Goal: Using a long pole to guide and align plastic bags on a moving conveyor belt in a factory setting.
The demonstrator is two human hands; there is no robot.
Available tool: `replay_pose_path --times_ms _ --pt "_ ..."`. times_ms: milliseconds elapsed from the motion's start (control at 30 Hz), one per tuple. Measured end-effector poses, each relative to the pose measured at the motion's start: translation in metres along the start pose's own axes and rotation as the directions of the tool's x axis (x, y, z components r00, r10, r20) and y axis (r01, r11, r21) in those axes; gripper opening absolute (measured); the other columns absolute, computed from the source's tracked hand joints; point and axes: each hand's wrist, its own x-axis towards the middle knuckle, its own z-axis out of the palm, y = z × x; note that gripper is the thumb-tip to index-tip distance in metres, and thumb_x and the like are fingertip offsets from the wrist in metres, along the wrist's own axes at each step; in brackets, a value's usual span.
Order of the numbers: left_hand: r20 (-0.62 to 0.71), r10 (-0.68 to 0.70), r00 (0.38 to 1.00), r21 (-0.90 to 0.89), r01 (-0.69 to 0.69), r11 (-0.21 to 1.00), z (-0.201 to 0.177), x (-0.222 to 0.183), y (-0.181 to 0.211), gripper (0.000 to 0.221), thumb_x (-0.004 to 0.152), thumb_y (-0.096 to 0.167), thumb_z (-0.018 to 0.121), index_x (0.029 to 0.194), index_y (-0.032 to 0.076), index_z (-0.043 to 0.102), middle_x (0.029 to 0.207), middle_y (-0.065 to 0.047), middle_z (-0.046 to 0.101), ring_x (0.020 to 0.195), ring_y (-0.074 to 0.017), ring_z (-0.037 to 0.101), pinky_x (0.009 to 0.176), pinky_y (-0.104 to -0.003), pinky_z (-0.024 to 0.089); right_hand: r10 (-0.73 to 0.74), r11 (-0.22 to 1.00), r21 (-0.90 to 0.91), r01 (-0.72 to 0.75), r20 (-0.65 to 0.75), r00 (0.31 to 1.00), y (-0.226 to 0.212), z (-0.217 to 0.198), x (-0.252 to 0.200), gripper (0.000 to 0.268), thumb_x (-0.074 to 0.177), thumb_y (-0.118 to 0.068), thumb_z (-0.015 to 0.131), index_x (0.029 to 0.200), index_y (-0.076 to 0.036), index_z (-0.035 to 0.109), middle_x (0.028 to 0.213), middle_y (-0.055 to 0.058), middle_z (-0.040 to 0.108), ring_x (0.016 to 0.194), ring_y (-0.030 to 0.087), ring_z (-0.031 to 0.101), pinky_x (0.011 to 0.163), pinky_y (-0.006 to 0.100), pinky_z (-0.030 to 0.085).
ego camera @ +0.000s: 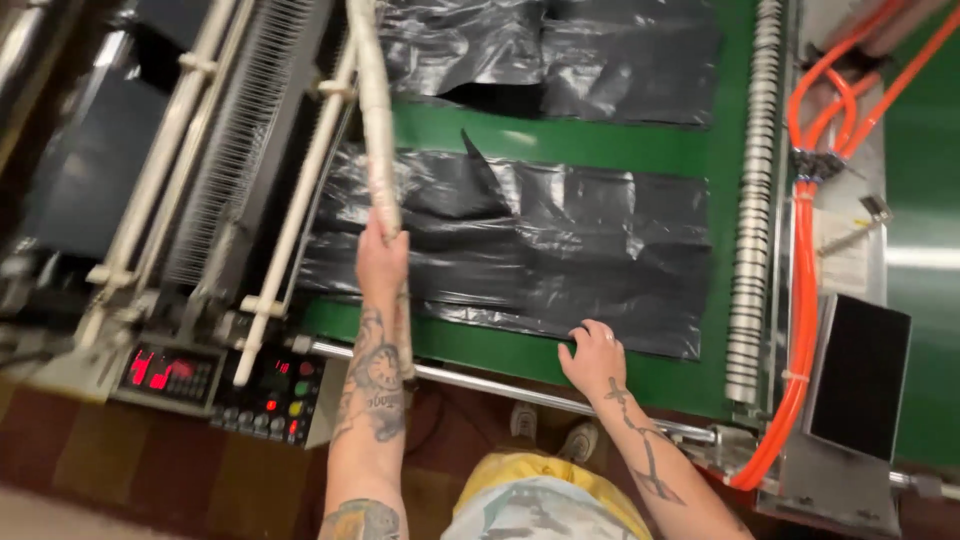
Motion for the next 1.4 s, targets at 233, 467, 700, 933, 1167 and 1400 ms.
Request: replay_pose_path --times_ms 233,467,700,933,1167,1400 --pt "0.521 0.176 0.835 -0.460 0.102 0.882 0.167 -0.057 0.155 0.080 0.089 0.043 0.078 0.156 0.015 0.043 0.147 -0.023 0.056 0.132 -0.0426 0.057 0.112 -0.053 0.046 -0.237 0.878 0.314 0.361 -0.371 0.898 -0.005 0.010 -0.012 0.019 0.092 -0.033 0.073 0.088 -0.015 0.072 0.099 0.003 0.075 0.103 0.025 0.072 0.088 0.037 0.058" --pt "0.648 0.277 0.710 -0.568 0.207 0.796 0.163 -0.079 0.187 0.080 0.091 0.052 0.071 0.158 0.019 0.043 0.148 -0.015 0.059 0.135 -0.0343 0.058 0.114 -0.044 0.047 -0.001 0.920 0.355 0.164 -0.417 0.909 0.008 -0.007 -0.013 0.021 0.096 -0.025 0.068 0.111 -0.011 0.071 0.116 0.009 0.069 0.113 0.030 0.067 0.093 0.040 0.057" --pt "0.409 0.358 0.839 -0.259 -0.269 0.928 -0.023 -0.141 0.030 0.069 0.094 0.033 0.067 0.156 0.014 0.042 0.117 -0.019 0.066 0.100 -0.0420 0.068 0.085 -0.050 0.057 -0.087 0.986 0.113 0.124 -0.288 0.954 -0.003 -0.003 -0.008 0.043 0.094 -0.036 0.070 0.126 -0.008 0.068 0.132 0.017 0.064 0.129 0.036 0.059 0.104 0.049 0.051" --pt "-0.034 0.297 0.954 -0.060 -0.298 0.953 -0.075 -0.167 -0.080 0.070 0.090 0.026 0.074 0.150 0.002 0.048 0.113 -0.018 0.064 0.099 -0.0375 0.067 0.085 -0.044 0.055 0.004 0.994 -0.109 0.000 0.036 0.999 -0.006 0.000 -0.006 0.062 0.095 -0.058 0.059 0.140 -0.016 0.063 0.151 0.015 0.054 0.144 0.032 0.048 0.112 0.044 0.049" --pt "0.022 0.038 0.999 -0.145 -0.034 0.989 -0.123 -0.127 -0.047 0.070 0.095 0.025 0.065 0.154 -0.002 0.037 0.115 -0.016 0.063 0.104 -0.0330 0.063 0.086 -0.046 0.054 0.059 0.995 -0.084 -0.049 0.118 0.991 -0.018 -0.006 -0.005 0.063 0.096 -0.051 0.053 0.144 -0.010 0.055 0.157 0.012 0.044 0.149 0.030 0.036 0.115 0.049 0.042" --pt "-0.183 0.130 0.975 -0.079 -0.146 0.986 -0.082 -0.078 -0.075 0.069 0.086 0.024 0.075 0.148 0.006 0.051 0.106 -0.018 0.065 0.096 -0.0390 0.065 0.084 -0.049 0.053 0.025 0.996 -0.084 -0.021 0.053 0.998 -0.008 0.000 -0.005 0.058 0.095 -0.051 0.057 0.140 -0.014 0.061 0.153 0.011 0.051 0.147 0.030 0.042 0.113 0.046 0.045"
